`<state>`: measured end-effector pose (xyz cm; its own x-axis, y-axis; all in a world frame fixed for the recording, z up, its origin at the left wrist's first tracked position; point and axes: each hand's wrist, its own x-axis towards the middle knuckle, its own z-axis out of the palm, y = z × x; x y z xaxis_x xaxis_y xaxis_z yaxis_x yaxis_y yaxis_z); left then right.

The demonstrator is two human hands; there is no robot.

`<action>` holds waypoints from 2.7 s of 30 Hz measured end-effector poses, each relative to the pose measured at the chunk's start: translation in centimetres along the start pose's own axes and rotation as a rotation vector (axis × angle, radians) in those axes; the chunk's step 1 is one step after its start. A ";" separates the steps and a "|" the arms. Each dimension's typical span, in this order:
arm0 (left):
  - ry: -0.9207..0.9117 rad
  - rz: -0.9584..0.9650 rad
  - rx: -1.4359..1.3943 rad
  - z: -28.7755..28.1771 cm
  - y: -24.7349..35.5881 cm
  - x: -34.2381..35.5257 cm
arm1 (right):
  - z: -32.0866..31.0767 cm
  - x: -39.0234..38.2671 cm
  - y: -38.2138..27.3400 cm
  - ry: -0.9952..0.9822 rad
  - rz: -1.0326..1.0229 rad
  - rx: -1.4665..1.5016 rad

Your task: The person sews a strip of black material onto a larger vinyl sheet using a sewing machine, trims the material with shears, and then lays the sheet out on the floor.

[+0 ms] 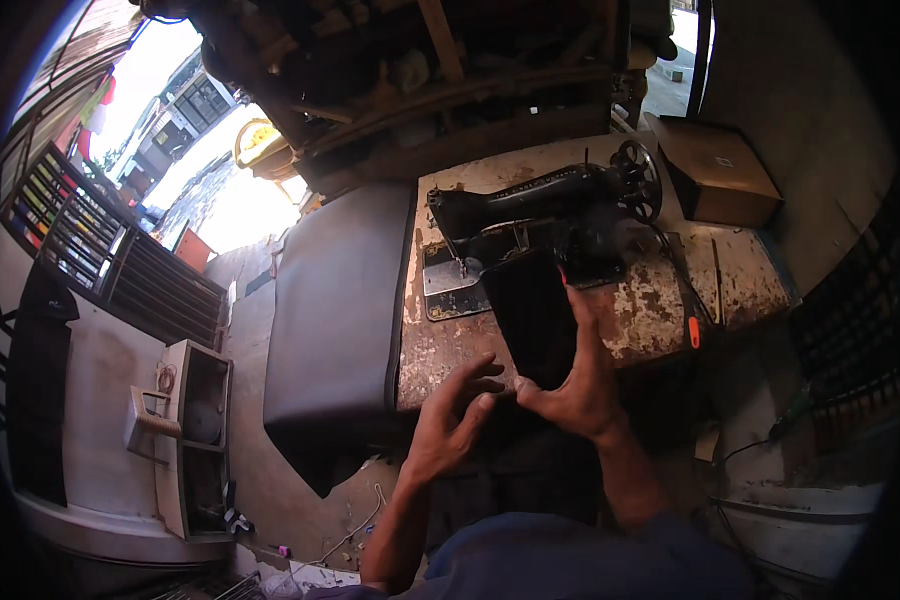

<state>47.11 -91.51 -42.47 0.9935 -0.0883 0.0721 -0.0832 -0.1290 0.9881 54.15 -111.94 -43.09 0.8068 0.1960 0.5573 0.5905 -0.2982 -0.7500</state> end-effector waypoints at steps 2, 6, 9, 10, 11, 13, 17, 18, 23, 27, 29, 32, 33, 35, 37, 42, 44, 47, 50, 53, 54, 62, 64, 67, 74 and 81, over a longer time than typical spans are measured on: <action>0.011 0.041 -0.037 1.4 -0.6 0.8 | 1.5 -1.6 -0.3 -0.036 0.063 -0.013; 0.120 -0.037 -0.090 0.5 -3.9 -0.4 | 3.8 -3.1 -1.0 -0.078 0.080 0.033; 0.115 -0.088 -0.128 0.1 -4.0 -1.4 | 4.5 -3.9 -0.9 -0.107 0.101 0.021; 0.113 -0.083 -0.149 0.0 -3.7 -1.3 | 4.6 -3.8 -1.0 -0.106 0.107 0.023; 0.110 -0.081 -0.172 0.1 -3.4 -1.3 | 4.7 -3.8 -1.3 -0.105 0.117 0.023; 0.131 -0.095 -0.198 0.0 -3.6 -1.4 | 4.8 -3.8 -1.5 -0.108 0.131 0.016; 0.155 -0.093 -0.216 -0.6 -4.8 -1.5 | 5.8 -4.0 -1.0 -0.113 0.147 0.019; 0.143 -0.077 -0.224 -0.7 -4.9 -1.5 | 6.0 -4.0 -0.9 -0.112 0.151 0.027; 0.164 -0.096 -0.239 -0.8 -5.5 -1.4 | 6.4 -4.2 -0.6 -0.148 0.232 0.018; 0.190 -0.094 -0.332 -1.1 -6.0 -1.5 | 6.9 -4.1 -1.2 -0.170 0.284 0.059; 0.234 -0.053 -0.373 -1.0 -7.0 -1.2 | 7.0 -3.8 -1.4 -0.131 0.179 0.015; 0.278 -0.049 -0.498 -1.0 -5.8 -1.2 | 7.4 -3.4 -1.9 -0.119 0.093 -0.024; 0.282 -0.056 -0.558 -0.9 -4.9 -0.9 | 7.4 -3.3 -2.0 -0.121 0.076 -0.042; 0.291 -0.025 -0.627 -0.5 -4.6 -0.4 | 7.7 -3.7 -1.6 -0.133 0.069 -0.020; 0.276 0.038 -0.739 -0.2 -4.2 0.3 | 8.4 -4.5 -0.7 -0.114 0.065 0.014; 0.363 0.133 -0.868 0.5 -3.9 0.4 | 8.9 -4.8 -0.4 -0.039 -0.015 0.039; 0.342 0.162 -0.859 0.5 -3.5 0.3 | 8.5 -4.5 -0.2 -0.030 0.043 0.102; 0.300 0.160 -0.859 0.4 -2.5 0.5 | 8.2 -3.8 -0.1 -0.001 0.136 0.286; 0.304 0.119 -0.843 0.6 -1.8 0.8 | 8.2 -3.7 0.1 0.008 0.256 0.419; 0.288 0.114 -0.852 0.5 -2.2 0.9 | 8.2 -3.9 0.4 -0.014 0.298 0.395; 0.288 0.111 -0.850 0.5 -2.2 0.9 | 8.2 -3.9 0.4 -0.014 0.303 0.398; 0.273 0.128 -0.848 0.6 -2.5 0.8 | 8.5 -4.2 0.9 0.003 0.340 0.422; 0.291 0.149 -0.837 0.7 -2.7 1.0 | 8.1 -4.0 0.8 -0.077 0.384 0.451; 0.262 0.140 -0.843 0.4 -2.7 0.9 | 7.5 -3.6 -0.5 -0.180 0.558 0.633; 0.226 0.139 -0.821 -0.4 -3.4 1.1 | 7.4 -3.4 -0.8 -0.243 0.647 0.881; 0.186 0.062 -0.515 -0.5 -4.1 0.6 | 4.0 -3.7 1.3 -0.218 0.746 1.103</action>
<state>48.14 -90.57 -46.44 0.9888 0.1020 0.1090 -0.1397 0.3746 0.9166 52.06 -109.34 -47.54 0.8653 0.4920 -0.0957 -0.3625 0.4825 -0.7974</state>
